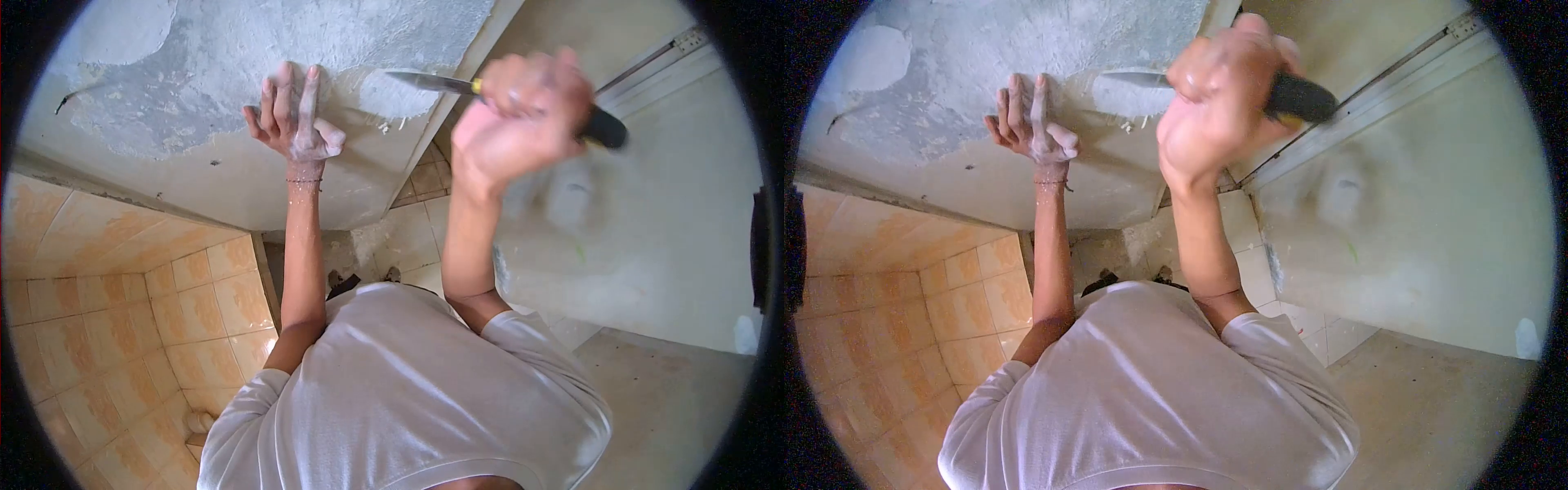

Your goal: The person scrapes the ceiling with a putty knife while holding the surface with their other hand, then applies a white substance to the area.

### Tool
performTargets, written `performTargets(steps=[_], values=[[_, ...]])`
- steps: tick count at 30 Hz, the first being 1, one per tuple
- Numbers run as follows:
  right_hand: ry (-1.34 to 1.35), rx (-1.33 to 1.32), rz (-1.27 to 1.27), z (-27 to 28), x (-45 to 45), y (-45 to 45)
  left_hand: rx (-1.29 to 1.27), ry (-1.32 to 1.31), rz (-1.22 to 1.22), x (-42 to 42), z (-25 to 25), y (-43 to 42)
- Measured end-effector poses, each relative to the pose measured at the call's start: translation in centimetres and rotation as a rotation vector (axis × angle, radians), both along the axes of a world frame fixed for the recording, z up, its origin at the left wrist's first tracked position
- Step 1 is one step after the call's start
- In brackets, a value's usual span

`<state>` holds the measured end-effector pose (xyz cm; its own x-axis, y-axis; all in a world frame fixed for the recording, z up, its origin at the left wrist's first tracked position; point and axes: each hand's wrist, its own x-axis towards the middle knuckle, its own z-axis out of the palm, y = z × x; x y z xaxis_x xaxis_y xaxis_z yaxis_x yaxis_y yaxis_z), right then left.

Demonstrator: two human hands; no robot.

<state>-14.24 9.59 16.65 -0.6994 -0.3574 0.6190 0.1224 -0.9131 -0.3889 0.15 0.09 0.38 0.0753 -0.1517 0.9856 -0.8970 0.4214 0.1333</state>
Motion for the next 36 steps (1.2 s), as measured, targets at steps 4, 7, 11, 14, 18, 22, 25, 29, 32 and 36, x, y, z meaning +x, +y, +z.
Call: performTargets(steps=[4,7,11,14,18,22,25,29,32,36], values=[[0.114,-0.096,-0.100,0.3,2.0,0.0,-0.063,0.031,-0.055,0.0,0.1,-0.4],[0.221,0.124,-0.208,-1.4,3.2,-2.8,-0.068,0.035,-0.063,-0.1,0.1,-0.3],[0.233,-0.183,-0.071,-0.8,0.9,-0.2,-0.032,0.035,-0.047,0.1,-0.1,-0.4],[0.272,-0.252,-0.141,-2.0,0.1,-2.1,-0.086,0.046,-0.064,-0.1,-0.1,-0.6],[0.171,-0.052,-0.064,-2.4,1.2,-1.8,-0.080,0.033,-0.052,-0.1,0.0,-0.4],[0.132,-0.318,0.039,-1.7,-0.2,-0.4,-0.057,0.040,-0.047,-0.2,0.1,-0.2],[0.188,-0.108,-0.130,-2.4,1.1,-2.6,-0.087,0.037,-0.070,-0.3,0.1,-0.3],[0.119,-0.043,0.008,-1.9,0.8,-1.5,-0.090,0.033,-0.066,-0.2,0.2,-0.3],[0.015,-0.109,0.053,-1.6,0.4,-1.4,-0.048,0.041,-0.048,-0.2,-0.1,-0.2],[0.131,0.071,-0.056,-2.2,0.8,-2.4,-0.092,0.036,-0.063,-0.3,0.0,-0.4]])
